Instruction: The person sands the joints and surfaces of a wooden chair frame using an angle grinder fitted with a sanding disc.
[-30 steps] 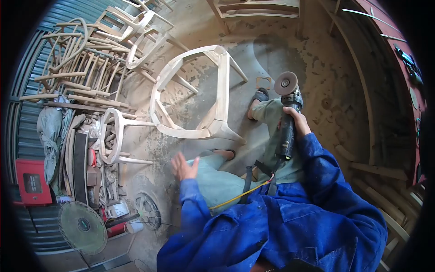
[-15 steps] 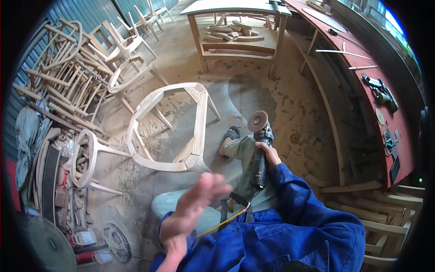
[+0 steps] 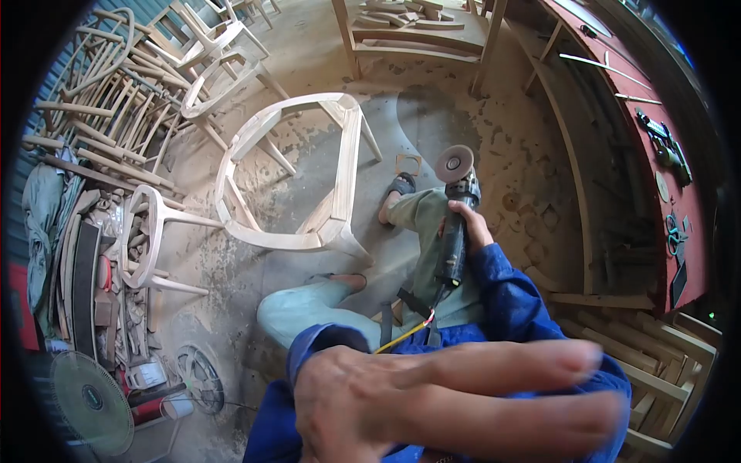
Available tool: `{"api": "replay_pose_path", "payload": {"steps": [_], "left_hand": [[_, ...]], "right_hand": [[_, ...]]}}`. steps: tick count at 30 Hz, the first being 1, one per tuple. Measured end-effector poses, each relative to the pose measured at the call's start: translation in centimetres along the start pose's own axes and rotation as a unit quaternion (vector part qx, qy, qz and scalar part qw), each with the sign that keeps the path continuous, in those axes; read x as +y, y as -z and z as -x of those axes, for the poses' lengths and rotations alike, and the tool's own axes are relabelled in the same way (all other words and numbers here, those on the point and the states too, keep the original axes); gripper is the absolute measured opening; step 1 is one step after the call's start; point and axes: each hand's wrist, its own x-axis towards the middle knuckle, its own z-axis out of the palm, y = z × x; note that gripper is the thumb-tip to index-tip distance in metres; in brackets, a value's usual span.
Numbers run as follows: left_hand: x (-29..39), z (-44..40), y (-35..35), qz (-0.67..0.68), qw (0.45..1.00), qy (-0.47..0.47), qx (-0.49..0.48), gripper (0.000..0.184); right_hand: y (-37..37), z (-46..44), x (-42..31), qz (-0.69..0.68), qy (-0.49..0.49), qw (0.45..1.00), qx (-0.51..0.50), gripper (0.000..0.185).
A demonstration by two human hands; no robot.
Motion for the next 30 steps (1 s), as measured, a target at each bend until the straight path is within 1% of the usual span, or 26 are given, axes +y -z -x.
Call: {"api": "replay_pose_path", "payload": {"steps": [2, 3, 4, 5, 6, 7, 8, 9, 11, 13, 15, 16, 18, 20, 22, 24, 25, 26, 30], "left_hand": [[1.3, 1.4, 1.4, -0.051, 0.998, -0.001, 0.034, 0.111], [2.2, 2.6, 2.3, -0.104, 0.991, 0.010, 0.081, 0.111], [3.1, 4.1, 3.6, -0.172, 0.975, 0.032, 0.137, 0.111], [4.4, 6.3, 5.4, -0.271, 0.933, 0.088, 0.221, 0.111], [5.7, 8.5, 7.6, -0.374, 0.852, 0.195, 0.312, 0.117], [6.4, 11.1, 10.4, -0.529, 0.721, 0.308, 0.324, 0.122], [6.7, 14.3, 12.9, -0.655, 0.547, 0.405, 0.328, 0.128], [7.0, 18.2, 15.0, -0.757, 0.429, 0.431, 0.241, 0.125], [5.9, 24.8, 18.4, -0.826, 0.308, 0.441, 0.167, 0.119], [3.7, 30.0, 19.9, -0.800, 0.339, 0.449, 0.209, 0.114], [0.9, 31.7, 19.7, -0.821, 0.283, 0.466, 0.172, 0.111], [0.1, 32.5, 18.8, -0.826, 0.245, 0.483, 0.155, 0.110], [-0.6, 32.7, 19.0, -0.839, 0.240, 0.455, 0.177, 0.115], [-0.4, 32.7, 19.0, -0.843, 0.246, 0.442, 0.183, 0.112], [-0.1, 33.6, 19.2, -0.843, 0.250, 0.437, 0.188, 0.109], [0.0, 33.9, 19.4, -0.843, 0.244, 0.441, 0.189, 0.107], [0.1, 34.0, 19.2, -0.842, 0.245, 0.444, 0.187, 0.106], [0.2, 34.2, 19.1, -0.842, 0.243, 0.444, 0.188, 0.105], [0.1, 34.1, 19.5, -0.838, 0.245, 0.446, 0.195, 0.104]], "right_hand": [[-0.3, 0.5, -0.1, 0.012, 0.011, 1.000, 0.008, 0.041], [-0.3, 0.4, -0.1, 0.021, 0.015, 1.000, 0.013, 0.041], [-0.1, 0.2, 0.0, 0.017, 0.012, 1.000, 0.020, 0.040], [0.0, 0.2, 0.0, 0.016, 0.013, 1.000, 0.018, 0.040], [0.1, 0.2, -0.1, 0.014, 0.013, 1.000, 0.016, 0.039], [0.2, 0.0, -0.2, 0.002, 0.014, 1.000, 0.012, 0.039], [0.3, 0.0, -0.2, -0.004, 0.010, 1.000, 0.008, 0.039], [0.4, 0.1, -0.2, -0.007, 0.002, 1.000, 0.000, 0.038], [0.1, -0.1, -0.3, -0.002, 0.010, 1.000, 0.005, 0.038], [-0.2, 0.2, -0.3, 0.016, 0.025, 0.999, 0.024, 0.037], [-0.2, 0.5, -0.7, 0.038, 0.054, 0.997, 0.028, 0.038], [-0.5, 0.6, -0.3, 0.050, 0.056, 0.997, 0.024, 0.038], [0.2, -0.3, 0.0, 0.043, 0.043, 0.998, 0.013, 0.039], [1.2, -1.0, 0.2, 0.029, 0.007, 1.000, 0.003, 0.041], [1.3, -1.4, 0.4, -0.020, -0.002, 1.000, 0.016, 0.043], [1.1, -0.9, -0.1, -0.017, -0.008, 1.000, -0.002, 0.044], [0.9, -0.8, -0.1, -0.019, -0.007, 1.000, 0.006, 0.043], [1.0, -0.6, -0.3, -0.016, -0.015, 1.000, -0.010, 0.042], [0.4, -0.1, -0.5, 0.015, -0.007, 1.000, 0.009, 0.042]]}}
